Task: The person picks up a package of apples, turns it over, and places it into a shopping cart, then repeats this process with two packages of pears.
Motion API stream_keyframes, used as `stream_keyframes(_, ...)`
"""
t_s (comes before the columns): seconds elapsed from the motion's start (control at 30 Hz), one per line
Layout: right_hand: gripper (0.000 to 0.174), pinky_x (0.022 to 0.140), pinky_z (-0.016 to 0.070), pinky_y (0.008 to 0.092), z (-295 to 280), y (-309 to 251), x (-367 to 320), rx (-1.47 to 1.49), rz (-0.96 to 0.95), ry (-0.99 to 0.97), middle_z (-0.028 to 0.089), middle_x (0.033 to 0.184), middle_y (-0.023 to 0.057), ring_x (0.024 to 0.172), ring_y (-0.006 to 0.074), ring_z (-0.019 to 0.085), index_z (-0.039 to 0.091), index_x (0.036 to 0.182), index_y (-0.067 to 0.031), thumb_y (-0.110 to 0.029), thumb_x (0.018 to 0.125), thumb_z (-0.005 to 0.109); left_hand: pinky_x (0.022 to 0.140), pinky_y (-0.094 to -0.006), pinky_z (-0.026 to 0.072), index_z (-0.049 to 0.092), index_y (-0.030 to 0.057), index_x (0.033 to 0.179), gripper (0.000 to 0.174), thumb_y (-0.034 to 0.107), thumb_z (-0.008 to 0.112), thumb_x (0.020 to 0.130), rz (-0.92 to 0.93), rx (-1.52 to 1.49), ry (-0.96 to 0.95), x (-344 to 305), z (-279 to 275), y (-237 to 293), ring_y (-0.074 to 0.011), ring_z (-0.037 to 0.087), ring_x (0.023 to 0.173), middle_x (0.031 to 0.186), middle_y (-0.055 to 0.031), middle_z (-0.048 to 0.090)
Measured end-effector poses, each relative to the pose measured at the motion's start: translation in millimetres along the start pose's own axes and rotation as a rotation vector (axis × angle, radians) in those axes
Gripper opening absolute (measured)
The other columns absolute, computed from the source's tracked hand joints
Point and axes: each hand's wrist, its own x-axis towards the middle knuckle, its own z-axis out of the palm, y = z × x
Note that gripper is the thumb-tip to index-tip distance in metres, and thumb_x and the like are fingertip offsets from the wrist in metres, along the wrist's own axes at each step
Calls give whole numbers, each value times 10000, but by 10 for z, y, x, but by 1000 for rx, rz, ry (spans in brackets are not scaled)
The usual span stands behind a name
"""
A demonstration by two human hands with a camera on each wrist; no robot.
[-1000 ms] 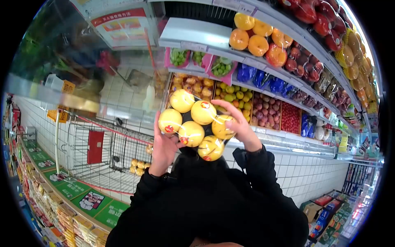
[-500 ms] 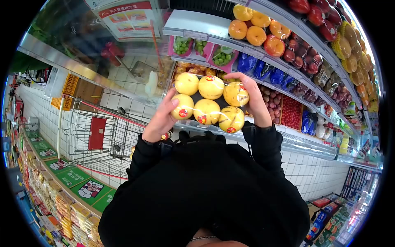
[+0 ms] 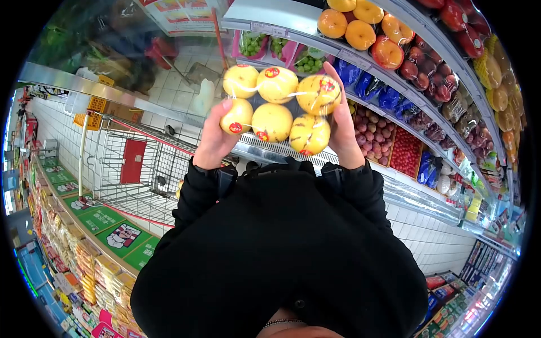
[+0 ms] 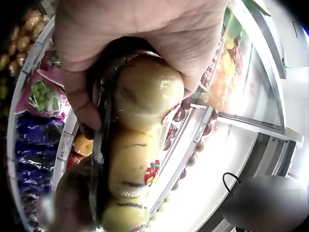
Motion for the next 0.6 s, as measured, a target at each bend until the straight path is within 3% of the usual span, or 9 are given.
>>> stream_keyframes(0.03,904,1073,389,375,43,-33,3,3,-1,8,458,1374,133,1282,224,473,169,1524,-50,-462,868,635,968,-351,459,430,2,1348,530,274,575,917,71,71,-3,-34,184,13,-199,577,1120,1229,-103,578)
stream_keyframes(0.13,831,1070,398,396,76,-84,47,-18,49,114,442,1380,151,1290,256,465,169,1520,-52,-387,901,610,954,-333,461,428,-2,1348,532,268,579,915,198,174,-26,-32,381,-3,-183,576,1110,1231,-98,568)
stream_keyframes(0.17,781,1058,419,418,32,-39,64,13,6,117,447,1366,163,1281,283,473,173,1517,-67,-304,914,609,946,-315,460,425,-4,1352,531,262,577,919,228,190,-20,-10,358,-26,-167,572,1104,1240,-91,558)
stream_keyframes(0.27,781,1041,441,429,-32,-25,79,-12,4,83,451,1356,167,1265,292,490,176,1515,-83,-265,906,629,927,-305,467,427,-3,1350,523,260,578,924,255,265,69,-26,446,-39,-160,570,1095,1230,-89,558)
stream_keyframes(0.3,787,1019,438,362,-30,-28,79,81,0,89,483,1315,147,1213,222,508,178,1519,-83,-157,896,653,912,-303,476,420,-4,1361,522,272,569,943,245,296,67,-17,398,-50,-158,566,1099,1240,-92,554)
stream_keyframes(0.43,785,999,445,336,-56,-22,108,50,-2,123,496,1303,140,1176,201,531,192,1517,-80,-152,890,659,921,-310,478,400,-8,1387,546,302,561,967,313,305,94,-9,501,-118,-168,566,1120,1258,-111,553)
stream_keyframes(0.6,787,943,479,310,-92,-22,131,-224,-10,109,564,1191,117,1057,169,593,258,1489,-73,-124,837,695,959,-323,457,415,-8,1374,572,295,623,935,377,376,108,-72,580,-126,-186,551,1157,1270,-118,555)
